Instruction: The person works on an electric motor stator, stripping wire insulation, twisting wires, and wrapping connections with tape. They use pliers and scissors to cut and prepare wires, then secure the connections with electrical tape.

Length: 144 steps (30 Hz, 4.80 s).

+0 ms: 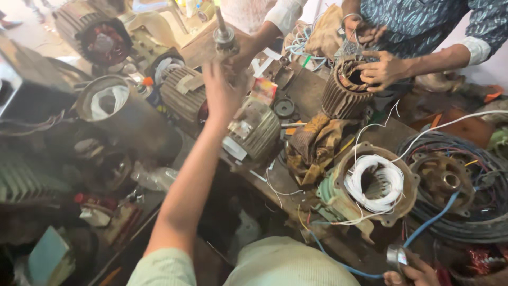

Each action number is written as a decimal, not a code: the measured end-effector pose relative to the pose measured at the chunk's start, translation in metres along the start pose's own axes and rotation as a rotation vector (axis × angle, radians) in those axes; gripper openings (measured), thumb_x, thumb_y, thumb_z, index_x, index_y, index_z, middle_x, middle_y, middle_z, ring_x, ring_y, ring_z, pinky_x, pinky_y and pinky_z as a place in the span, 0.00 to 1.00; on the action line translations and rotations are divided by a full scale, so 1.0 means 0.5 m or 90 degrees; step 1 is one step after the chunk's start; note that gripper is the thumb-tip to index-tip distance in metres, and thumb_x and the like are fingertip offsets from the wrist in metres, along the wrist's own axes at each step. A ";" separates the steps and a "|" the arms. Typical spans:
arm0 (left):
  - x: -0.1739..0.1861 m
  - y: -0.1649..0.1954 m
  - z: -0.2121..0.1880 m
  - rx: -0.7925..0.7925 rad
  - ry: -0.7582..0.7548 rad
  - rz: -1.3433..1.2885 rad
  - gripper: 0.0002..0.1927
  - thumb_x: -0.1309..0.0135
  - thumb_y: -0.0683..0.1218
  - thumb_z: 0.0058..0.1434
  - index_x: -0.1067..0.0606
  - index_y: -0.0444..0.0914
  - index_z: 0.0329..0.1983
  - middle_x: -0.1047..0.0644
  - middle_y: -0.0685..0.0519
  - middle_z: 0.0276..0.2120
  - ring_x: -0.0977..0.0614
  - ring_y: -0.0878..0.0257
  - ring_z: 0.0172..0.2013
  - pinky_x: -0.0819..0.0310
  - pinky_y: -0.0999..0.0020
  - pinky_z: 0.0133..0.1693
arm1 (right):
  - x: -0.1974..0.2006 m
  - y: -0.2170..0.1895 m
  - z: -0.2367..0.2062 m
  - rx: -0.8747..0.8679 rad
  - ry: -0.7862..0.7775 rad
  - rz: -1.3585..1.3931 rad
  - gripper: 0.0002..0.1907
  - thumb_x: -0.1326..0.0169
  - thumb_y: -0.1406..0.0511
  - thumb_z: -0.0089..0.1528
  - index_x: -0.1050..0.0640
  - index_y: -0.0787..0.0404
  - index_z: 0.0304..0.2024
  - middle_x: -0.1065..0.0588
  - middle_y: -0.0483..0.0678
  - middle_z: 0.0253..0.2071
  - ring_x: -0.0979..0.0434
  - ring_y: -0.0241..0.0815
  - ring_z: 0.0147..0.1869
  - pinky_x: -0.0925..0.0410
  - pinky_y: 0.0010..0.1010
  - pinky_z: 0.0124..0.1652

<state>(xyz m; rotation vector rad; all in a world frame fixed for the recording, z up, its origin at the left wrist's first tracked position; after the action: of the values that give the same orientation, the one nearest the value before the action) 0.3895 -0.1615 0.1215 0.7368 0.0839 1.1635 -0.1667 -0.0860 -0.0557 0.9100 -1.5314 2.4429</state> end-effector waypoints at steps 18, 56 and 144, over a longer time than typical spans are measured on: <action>-0.105 -0.359 0.216 0.148 -0.038 0.062 0.35 0.26 0.54 0.52 0.25 0.36 0.59 0.27 0.46 0.57 0.31 0.45 0.61 0.37 0.52 0.63 | -0.137 0.054 0.106 -0.283 -0.048 0.053 0.35 0.39 0.69 0.52 0.29 0.71 0.62 0.19 0.55 0.49 0.14 0.38 0.38 0.22 0.28 0.40; -0.145 0.166 -0.353 0.309 -0.590 -0.397 0.11 0.45 0.48 0.68 0.25 0.35 0.45 0.21 0.51 0.40 0.20 0.62 0.36 0.23 0.68 0.39 | -0.072 -0.182 0.080 -0.238 0.188 0.063 0.32 0.39 0.69 0.60 0.32 0.68 0.65 0.28 0.54 0.59 0.26 0.40 0.57 0.32 0.28 0.54; -0.506 0.009 -0.364 0.334 -0.326 -0.100 0.17 0.35 0.54 0.56 0.18 0.37 0.38 0.22 0.42 0.42 0.20 0.47 0.43 0.25 0.57 0.47 | -0.005 -0.095 0.101 -0.230 0.051 0.076 0.07 0.43 0.73 0.62 0.20 0.64 0.44 0.19 0.48 0.43 0.26 0.29 0.33 0.34 0.18 0.31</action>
<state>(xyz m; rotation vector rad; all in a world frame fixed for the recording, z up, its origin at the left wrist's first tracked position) 0.2020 -0.2887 -0.0926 1.4467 0.0152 0.7749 -0.1242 -0.1058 -0.0045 0.6616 -1.9582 2.1366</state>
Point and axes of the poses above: each hand's wrist, its own z-axis towards the middle knuckle, its own x-axis out of the back of the hand, y = z × x, the point moved 8 cm from there along z, towards the middle knuckle
